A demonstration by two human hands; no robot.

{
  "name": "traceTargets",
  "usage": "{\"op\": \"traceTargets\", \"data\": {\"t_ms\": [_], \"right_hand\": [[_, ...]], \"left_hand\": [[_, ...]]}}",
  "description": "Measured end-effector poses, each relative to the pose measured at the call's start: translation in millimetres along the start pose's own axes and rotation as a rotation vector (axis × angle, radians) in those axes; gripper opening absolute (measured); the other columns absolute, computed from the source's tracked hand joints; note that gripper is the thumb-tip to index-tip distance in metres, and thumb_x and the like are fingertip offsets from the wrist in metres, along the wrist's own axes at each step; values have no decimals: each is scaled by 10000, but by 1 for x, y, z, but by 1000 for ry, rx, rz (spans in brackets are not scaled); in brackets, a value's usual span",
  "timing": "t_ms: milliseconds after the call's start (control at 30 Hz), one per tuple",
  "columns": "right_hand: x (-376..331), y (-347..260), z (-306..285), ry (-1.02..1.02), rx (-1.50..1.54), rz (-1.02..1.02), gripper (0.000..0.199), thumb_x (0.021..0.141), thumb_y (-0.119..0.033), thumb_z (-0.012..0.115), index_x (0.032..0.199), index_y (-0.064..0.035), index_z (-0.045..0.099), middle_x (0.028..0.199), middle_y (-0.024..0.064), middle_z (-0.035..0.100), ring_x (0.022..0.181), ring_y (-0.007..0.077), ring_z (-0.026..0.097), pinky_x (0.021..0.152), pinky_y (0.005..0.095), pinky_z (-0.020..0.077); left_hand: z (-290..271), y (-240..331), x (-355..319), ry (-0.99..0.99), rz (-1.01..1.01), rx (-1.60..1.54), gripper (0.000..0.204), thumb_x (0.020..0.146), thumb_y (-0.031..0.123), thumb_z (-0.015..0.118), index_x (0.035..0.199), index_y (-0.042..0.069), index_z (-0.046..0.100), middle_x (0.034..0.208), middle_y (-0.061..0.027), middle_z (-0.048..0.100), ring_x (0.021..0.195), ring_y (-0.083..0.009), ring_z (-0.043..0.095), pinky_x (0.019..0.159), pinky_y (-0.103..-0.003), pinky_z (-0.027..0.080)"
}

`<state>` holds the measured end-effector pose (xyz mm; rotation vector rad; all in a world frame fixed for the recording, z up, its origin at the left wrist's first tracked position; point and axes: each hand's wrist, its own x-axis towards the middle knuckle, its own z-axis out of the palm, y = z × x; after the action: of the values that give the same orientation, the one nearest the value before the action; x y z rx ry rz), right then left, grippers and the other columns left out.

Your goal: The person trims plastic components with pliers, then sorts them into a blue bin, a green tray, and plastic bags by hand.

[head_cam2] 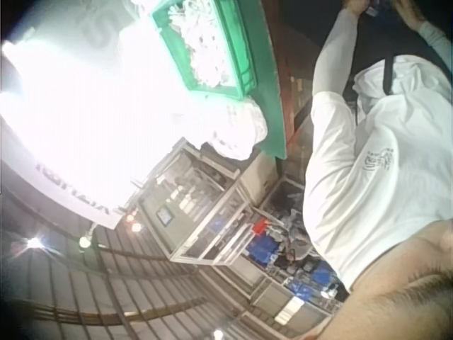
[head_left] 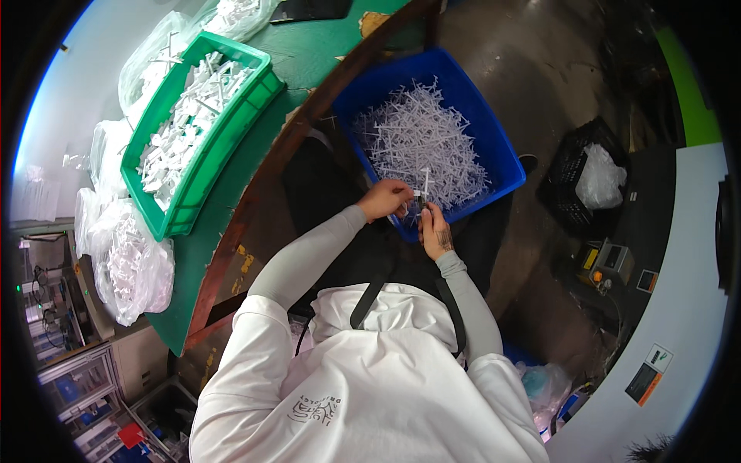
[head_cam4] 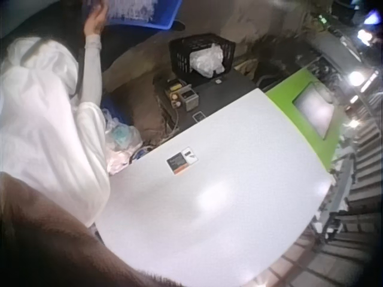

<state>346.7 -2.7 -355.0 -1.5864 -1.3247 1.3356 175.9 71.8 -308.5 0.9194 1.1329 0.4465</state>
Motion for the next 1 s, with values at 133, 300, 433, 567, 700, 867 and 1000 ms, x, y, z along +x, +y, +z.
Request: {"op": "traceTargets", "data": {"t_ms": [133,300,433,567,700,867,1000], "right_hand": [[8,9,-4,159,-150,-21,383,957,-350,420,1162,-40,511,703,103,600,621,211,604,587,344,469],[15,19,24,42,169,209,552,955,-369,458,1400,-97,277,896,121,660,627,134,594,525,298,482],[30,76,2,150,452,173,637,946,-363,488,1441,-133,159,1180,194,559,916,272,603,791,358,499],[22,67,-16,78,390,307,648,932,-423,489,1428,-123,197,1169,185,568,865,284,610,751,366,476],[27,71,-17,81,356,352,659,917,-449,506,1416,-116,234,1078,134,602,820,248,611,684,334,464],[34,74,-7,59,340,337,644,916,-457,500,1403,-105,266,988,108,603,747,211,602,622,296,452],[35,74,-9,73,347,334,613,920,-442,498,1386,-103,289,976,109,602,728,208,603,602,297,452]], "left_hand": [[-1,0,-1,95,519,612,202,905,199,562,914,14,643,671,-55,619,606,-129,613,576,-243,488],[-28,6,-35,273,348,213,228,920,222,549,935,14,642,718,-30,626,626,-83,593,551,-246,497],[-27,47,-79,383,482,191,241,932,211,536,971,-7,631,764,-45,620,665,-91,594,576,-249,515],[-40,111,-201,893,821,39,224,948,183,510,973,-13,615,803,-74,628,669,-112,605,581,-260,524],[-98,138,-324,1630,1045,-143,253,960,214,468,971,-5,594,838,-49,565,569,-100,492,491,-238,423],[-188,117,-414,1750,782,-149,233,911,213,542,966,5,630,855,-84,657,466,-46,442,411,-194,351],[-247,130,-441,1935,864,-25,201,876,162,593,934,-22,653,824,-75,675,470,-57,459,422,-205,369]]}}
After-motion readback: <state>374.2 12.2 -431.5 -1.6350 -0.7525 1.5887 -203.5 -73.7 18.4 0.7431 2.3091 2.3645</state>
